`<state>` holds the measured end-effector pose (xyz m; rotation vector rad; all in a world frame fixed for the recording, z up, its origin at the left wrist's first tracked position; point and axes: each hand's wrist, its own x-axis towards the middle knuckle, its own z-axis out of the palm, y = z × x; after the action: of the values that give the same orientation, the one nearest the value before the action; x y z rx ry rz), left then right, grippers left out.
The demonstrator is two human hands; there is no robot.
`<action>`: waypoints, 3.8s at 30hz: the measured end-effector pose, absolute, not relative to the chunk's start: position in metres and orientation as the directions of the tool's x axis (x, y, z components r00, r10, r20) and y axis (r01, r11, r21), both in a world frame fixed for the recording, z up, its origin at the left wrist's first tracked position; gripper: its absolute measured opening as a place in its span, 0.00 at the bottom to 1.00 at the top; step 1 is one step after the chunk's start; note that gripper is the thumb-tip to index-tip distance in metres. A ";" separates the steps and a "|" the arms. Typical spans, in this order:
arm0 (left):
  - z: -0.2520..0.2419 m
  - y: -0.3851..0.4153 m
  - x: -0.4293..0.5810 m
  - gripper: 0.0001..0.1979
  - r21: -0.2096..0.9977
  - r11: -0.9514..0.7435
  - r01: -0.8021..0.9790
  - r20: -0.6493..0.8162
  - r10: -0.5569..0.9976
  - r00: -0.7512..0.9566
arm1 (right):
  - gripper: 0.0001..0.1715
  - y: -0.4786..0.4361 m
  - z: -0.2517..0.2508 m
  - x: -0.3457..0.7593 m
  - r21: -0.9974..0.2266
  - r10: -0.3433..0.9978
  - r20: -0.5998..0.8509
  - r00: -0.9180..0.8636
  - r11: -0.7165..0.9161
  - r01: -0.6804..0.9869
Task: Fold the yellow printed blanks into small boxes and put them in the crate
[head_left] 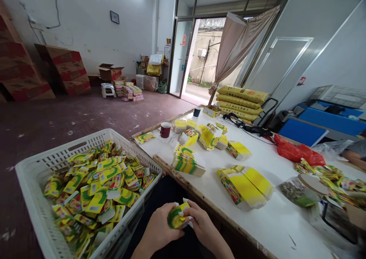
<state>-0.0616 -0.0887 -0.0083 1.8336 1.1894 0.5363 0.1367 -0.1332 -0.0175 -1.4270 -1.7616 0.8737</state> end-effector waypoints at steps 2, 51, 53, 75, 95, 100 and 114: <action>-0.006 -0.087 -0.063 0.27 0.835 -0.171 0.524 -0.105 0.884 0.456 | 0.19 -0.131 -0.009 0.137 -0.845 0.981 0.040 -0.190 0.135 0.517; -0.034 -0.039 -0.071 0.20 0.971 -0.028 0.236 -0.015 0.984 0.179 | 0.13 0.057 0.018 0.193 -0.625 0.913 0.226 0.340 -0.132 0.770; -0.032 -0.044 -0.064 0.27 0.994 0.026 0.106 -0.049 0.974 0.222 | 0.11 0.034 0.027 0.180 -0.713 0.895 0.243 0.373 -0.096 0.694; -0.029 -0.065 -0.036 0.23 0.931 0.136 -0.337 -0.200 0.966 -0.161 | 0.08 -0.098 -0.017 0.100 -1.000 1.000 0.009 0.018 0.008 0.009; -0.006 -0.090 -0.056 0.42 0.758 -0.262 0.597 0.003 0.917 0.398 | 0.30 -0.116 -0.024 0.099 -0.984 0.985 -0.086 0.151 -0.061 -0.165; -0.012 -0.092 -0.056 0.31 0.707 -0.354 0.612 0.078 0.899 0.431 | 0.21 -0.110 -0.014 0.097 -0.966 0.979 -0.180 0.092 -0.158 -0.206; -0.013 -0.073 -0.056 0.37 0.688 -0.284 0.668 0.047 0.936 0.349 | 0.23 -0.104 -0.033 0.109 -0.976 0.969 0.185 0.162 0.163 0.141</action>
<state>-0.0563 -0.0730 -0.0126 2.0459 1.3922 0.6105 0.1092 -0.1044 -0.0325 -1.2464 -1.2471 0.8888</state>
